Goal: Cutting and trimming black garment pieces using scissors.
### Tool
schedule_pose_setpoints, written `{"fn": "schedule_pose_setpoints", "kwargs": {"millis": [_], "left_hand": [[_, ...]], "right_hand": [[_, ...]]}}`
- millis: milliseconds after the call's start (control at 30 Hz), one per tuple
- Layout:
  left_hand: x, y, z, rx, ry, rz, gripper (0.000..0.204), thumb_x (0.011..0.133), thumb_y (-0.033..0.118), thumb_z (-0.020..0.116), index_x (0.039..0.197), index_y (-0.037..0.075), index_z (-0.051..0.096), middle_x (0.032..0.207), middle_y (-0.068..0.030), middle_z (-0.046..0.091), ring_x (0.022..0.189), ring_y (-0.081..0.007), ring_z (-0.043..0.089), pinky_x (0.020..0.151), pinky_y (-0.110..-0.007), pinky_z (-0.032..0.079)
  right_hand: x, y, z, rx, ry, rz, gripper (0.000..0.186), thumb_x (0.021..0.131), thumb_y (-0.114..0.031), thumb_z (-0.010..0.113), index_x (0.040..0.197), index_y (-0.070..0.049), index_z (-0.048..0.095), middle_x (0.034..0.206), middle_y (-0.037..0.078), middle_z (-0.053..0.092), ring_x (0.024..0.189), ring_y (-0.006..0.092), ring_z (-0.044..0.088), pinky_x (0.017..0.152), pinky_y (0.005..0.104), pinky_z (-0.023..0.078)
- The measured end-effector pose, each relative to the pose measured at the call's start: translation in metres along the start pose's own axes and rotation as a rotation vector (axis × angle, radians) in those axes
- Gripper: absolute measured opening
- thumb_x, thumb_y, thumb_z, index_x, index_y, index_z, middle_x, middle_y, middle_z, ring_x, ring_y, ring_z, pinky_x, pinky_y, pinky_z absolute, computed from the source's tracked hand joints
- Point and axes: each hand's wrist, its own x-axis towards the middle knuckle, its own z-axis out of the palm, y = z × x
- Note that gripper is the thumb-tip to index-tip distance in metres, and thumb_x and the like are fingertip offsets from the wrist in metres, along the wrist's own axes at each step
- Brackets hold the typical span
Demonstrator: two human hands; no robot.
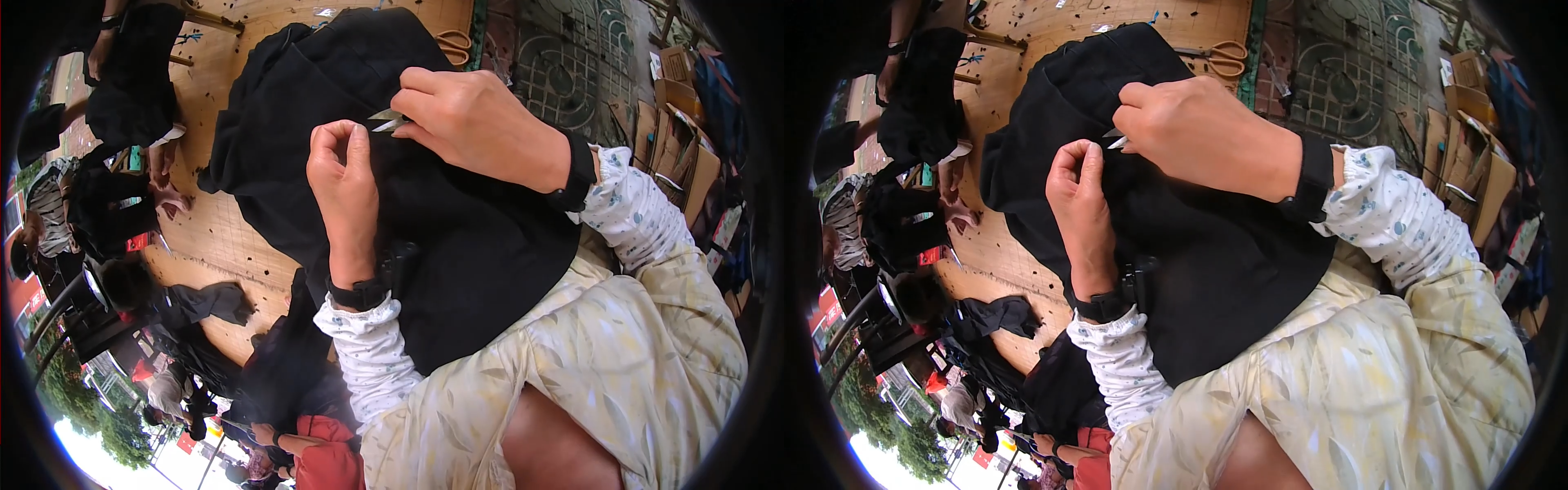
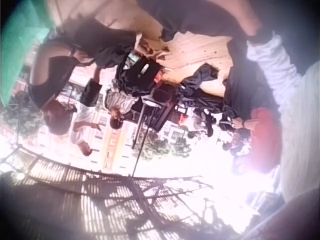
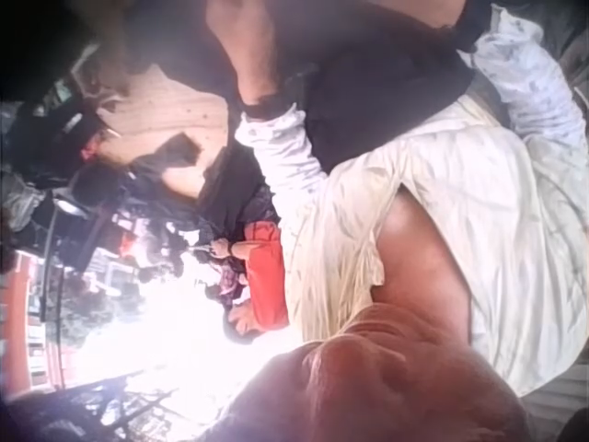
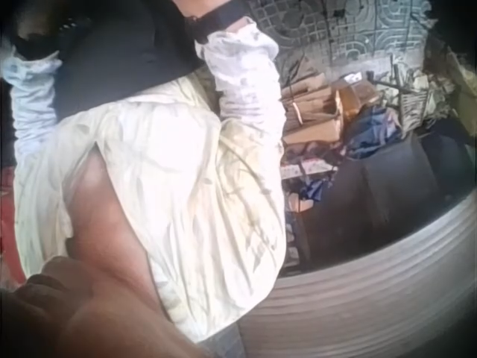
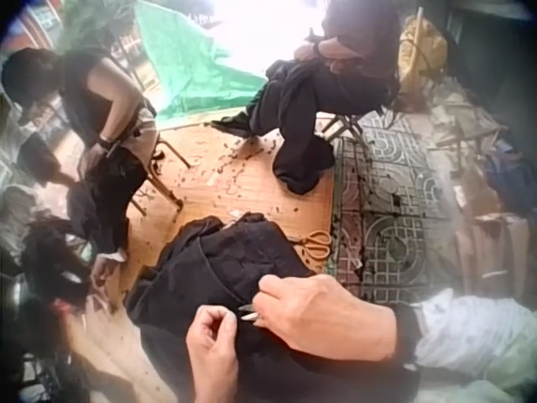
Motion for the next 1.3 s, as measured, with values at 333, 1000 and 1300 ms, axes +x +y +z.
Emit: {"fn": "schedule_pose_setpoints", "kwargs": {"millis": [333, 1000, 1300], "left_hand": [[0.000, 0.001, -0.002, -0.154, 0.008, -0.105, 0.013, 0.094, 0.013, 0.059, 0.094, 0.000, 0.060, 0.083, 0.0021, 0.055, 0.077, -0.0051, 0.049, 0.073, -0.019, 0.039], [-0.002, -0.006, -0.001, -0.367, 0.071, -0.100, 0.009, 0.095, 0.009, 0.058, 0.099, 0.001, 0.059, 0.092, -0.0038, 0.060, 0.086, -0.0102, 0.056, 0.083, -0.023, 0.046], [-0.002, 0.003, 0.007, 0.155, 0.121, 0.077, 0.008, 0.087, 0.003, 0.063, 0.084, -0.003, 0.059, 0.081, -0.0053, 0.058, 0.071, -0.0108, 0.056, 0.065, -0.025, 0.045]], "right_hand": [[0.004, 0.001, 0.007, -0.003, 0.023, -0.026, 0.018, 0.076, -0.014, 0.069, 0.071, -0.002, 0.057, 0.073, 0.008, 0.055, 0.065, 0.0251, 0.064, 0.053, 0.0344, 0.049], [-0.001, 0.012, 0.007, 0.552, 0.014, 0.375, 0.016, 0.087, -0.015, 0.067, 0.090, 0.001, 0.065, 0.075, 0.008, 0.063, 0.066, 0.0142, 0.059, 0.060, 0.0270, 0.045], [-0.002, 0.014, 0.008, 0.509, 0.028, 0.317, 0.017, 0.085, -0.013, 0.069, 0.092, 0.001, 0.063, 0.079, 0.009, 0.062, 0.066, 0.0164, 0.059, 0.060, 0.0291, 0.046]]}}
